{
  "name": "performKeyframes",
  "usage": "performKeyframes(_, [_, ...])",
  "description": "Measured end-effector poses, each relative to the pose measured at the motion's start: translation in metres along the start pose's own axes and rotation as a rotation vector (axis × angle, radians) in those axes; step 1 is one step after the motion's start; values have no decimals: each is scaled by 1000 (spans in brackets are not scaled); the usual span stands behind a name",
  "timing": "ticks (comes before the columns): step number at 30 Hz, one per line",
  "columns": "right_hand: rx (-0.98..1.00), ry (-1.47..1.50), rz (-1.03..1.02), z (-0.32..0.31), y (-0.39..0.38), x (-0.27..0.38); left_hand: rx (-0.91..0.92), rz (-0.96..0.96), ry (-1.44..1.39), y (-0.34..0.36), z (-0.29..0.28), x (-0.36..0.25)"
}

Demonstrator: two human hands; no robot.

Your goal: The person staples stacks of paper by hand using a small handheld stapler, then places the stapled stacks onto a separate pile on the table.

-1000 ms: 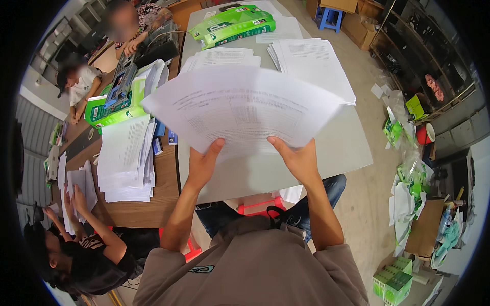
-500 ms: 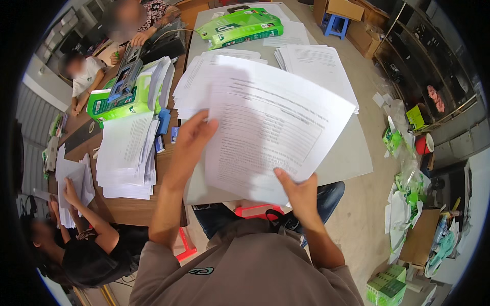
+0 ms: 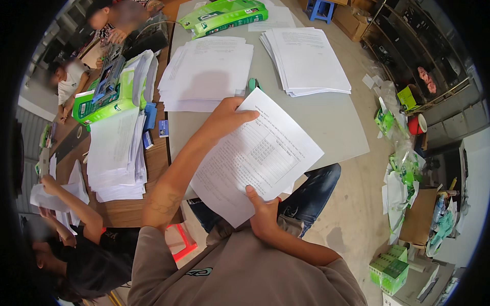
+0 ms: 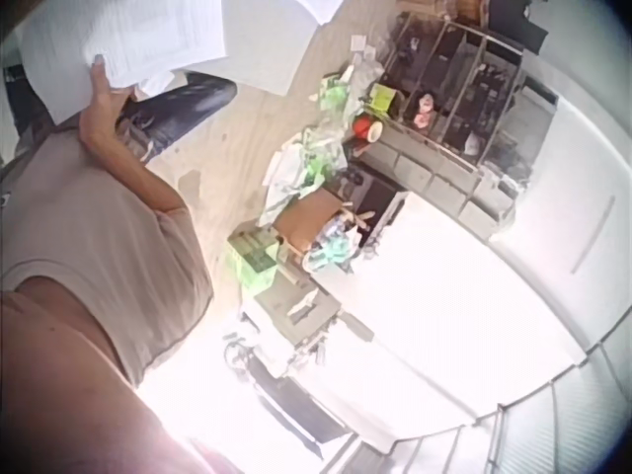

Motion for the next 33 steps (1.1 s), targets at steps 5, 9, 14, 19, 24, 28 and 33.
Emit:
performKeyframes(5, [-75,-57,221,-2,-12,-9,47,28,20,11,5,37])
performKeyframes(9, [847,-753,827,15,-33,22,89,-63,221,14,3,51])
performKeyframes(14, [584,-1219,-297,103,88,142,151,-85,286,12,6,55])
performKeyframes(19, [266,-2015,-702,168,219,130,221,-11,-34,18,6,59])
performKeyframes(24, [359,-2207,-472,158,257,115,245,-23,-45,16,1,49])
performKeyframes(28, [345,-1468,80,147,244,147,270,-140,-91,12,-9,45])
performKeyframes(33, [470,-961,175,152,225,145,297,-217,-134,17,-6,66])
Point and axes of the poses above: each hand's wrist, its own y-axis towards the middle knuckle, its own z-axis out of the palm, x = y × z, the point moved 6 cm from there along y, towards the middle knuckle, and after that the axes turned 11 degrees about y, right-handed, at the moved point
